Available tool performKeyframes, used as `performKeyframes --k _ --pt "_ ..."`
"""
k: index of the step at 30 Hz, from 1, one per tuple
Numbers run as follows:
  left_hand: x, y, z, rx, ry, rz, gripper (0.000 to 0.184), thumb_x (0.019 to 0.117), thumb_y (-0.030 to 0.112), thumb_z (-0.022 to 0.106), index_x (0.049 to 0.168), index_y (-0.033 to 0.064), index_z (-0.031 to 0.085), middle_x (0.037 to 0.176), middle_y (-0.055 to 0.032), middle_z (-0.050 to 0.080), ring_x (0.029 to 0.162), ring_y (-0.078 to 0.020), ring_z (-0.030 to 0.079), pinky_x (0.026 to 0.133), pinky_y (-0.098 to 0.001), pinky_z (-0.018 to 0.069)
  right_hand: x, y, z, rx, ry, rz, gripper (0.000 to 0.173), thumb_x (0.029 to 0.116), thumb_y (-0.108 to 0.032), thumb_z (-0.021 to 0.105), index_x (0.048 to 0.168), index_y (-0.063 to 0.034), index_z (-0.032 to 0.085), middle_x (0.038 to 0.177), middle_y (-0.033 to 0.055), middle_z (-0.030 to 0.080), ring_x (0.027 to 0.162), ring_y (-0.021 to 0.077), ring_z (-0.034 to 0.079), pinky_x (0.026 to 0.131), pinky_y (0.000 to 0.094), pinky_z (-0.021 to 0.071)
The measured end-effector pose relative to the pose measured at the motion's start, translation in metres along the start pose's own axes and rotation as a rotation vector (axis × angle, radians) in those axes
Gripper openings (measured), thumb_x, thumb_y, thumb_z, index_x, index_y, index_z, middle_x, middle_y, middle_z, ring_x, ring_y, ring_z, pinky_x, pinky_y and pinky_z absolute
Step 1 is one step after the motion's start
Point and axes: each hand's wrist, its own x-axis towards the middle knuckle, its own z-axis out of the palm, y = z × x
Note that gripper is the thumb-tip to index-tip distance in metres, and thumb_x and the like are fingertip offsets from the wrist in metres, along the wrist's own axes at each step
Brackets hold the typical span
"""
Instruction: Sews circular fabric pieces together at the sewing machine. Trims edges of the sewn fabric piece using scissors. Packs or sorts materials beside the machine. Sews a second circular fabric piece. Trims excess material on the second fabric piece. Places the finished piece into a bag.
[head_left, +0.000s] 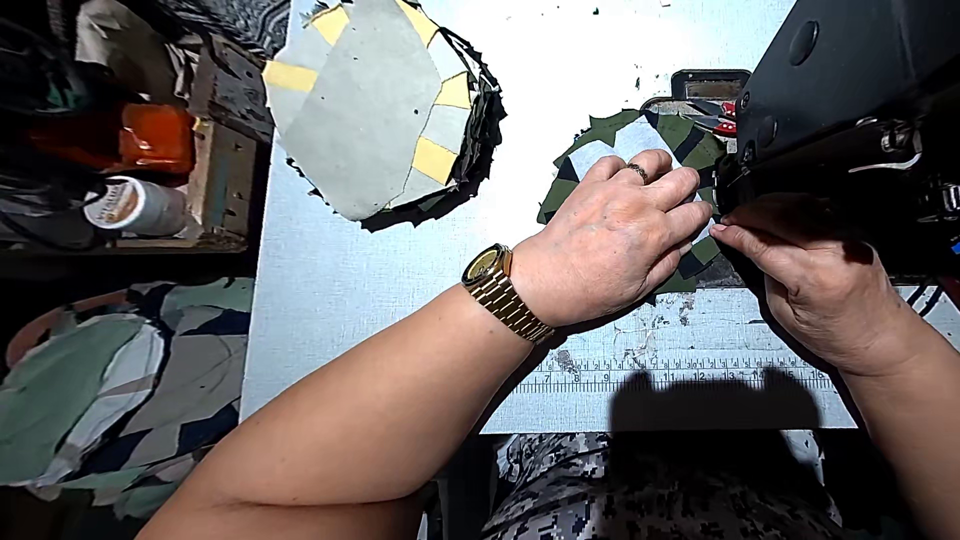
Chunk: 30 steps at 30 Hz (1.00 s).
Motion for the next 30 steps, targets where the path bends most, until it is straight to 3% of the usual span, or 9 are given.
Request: performKeyframes --k 10,18,21,24,26,30 --pt "0.003 0.002 0.006 0.043 0.041 -0.047 0.042 0.1046 0.030 0.040 0.135 0.0183 0.066 0.130 -0.0093 0.063 0.127 -0.0343 0.052 0.095 -0.0503 0.0426 0.002 0.001 -0.002 -0.029 0.004 0.048 0.028 0.1010 0.003 0.051 0.116 0.0008 0.074 0.122 0.0173 0.070 0.121 0.0314 0.064 0.106 0.0430 0.0489" --pt "0.005 0.000 0.009 0.067 0.052 -0.116 0.050 0.1067 0.037 0.034 0.144 0.0180 0.061 0.138 -0.0134 0.059 0.131 -0.0353 0.049 0.102 -0.0518 0.0385 0.002 0.003 -0.004 -0.108 -0.002 0.122 0.035 0.0998 0.006 0.045 0.124 0.0003 0.070 0.131 0.0184 0.066 0.127 0.0320 0.060 0.111 0.0445 0.0444" --pt "0.002 -0.001 0.008 0.057 0.045 -0.143 0.052 0.1071 0.041 0.031 0.147 0.0228 0.058 0.147 -0.0131 0.055 0.139 -0.0352 0.046 0.114 -0.0586 0.0284 0.000 0.002 -0.006 -0.107 0.151 0.126 0.029 0.0995 0.006 0.048 0.117 0.0044 0.071 0.121 0.0227 0.069 0.116 0.0320 0.066 0.103 0.0427 0.0525" --pt "-0.002 -0.006 0.005 0.008 0.064 -0.095 0.050 0.1058 0.041 0.035 0.146 0.0254 0.059 0.154 -0.0113 0.049 0.147 -0.0355 0.039 0.120 -0.0714 0.0105 0.001 0.000 -0.004 -0.063 0.132 0.029 0.028 0.0996 0.004 0.050 0.117 0.0030 0.072 0.120 0.0215 0.070 0.115 0.0316 0.066 0.101 0.0423 0.0528" --pt "-0.002 -0.012 0.003 -0.056 0.061 -0.018 0.046 0.1062 0.036 0.038 0.141 0.0215 0.063 0.152 -0.0101 0.052 0.147 -0.0341 0.041 0.121 -0.0698 0.0135 0.000 0.000 -0.002 -0.027 0.063 -0.009 0.029 0.1017 0.001 0.051 0.122 0.0001 0.072 0.124 0.0192 0.069 0.120 0.0303 0.064 0.105 0.0413 0.0508" --pt "-0.002 -0.021 0.000 -0.138 0.018 0.054 0.042 0.1069 0.031 0.041 0.138 0.0183 0.066 0.147 -0.0097 0.056 0.143 -0.0298 0.045 0.119 -0.0536 0.0333 -0.001 0.002 0.000 -0.022 -0.029 0.006 0.032 0.1017 0.000 0.050 0.123 -0.0017 0.073 0.125 0.0177 0.069 0.122 0.0313 0.063 0.107 0.0434 0.0481"
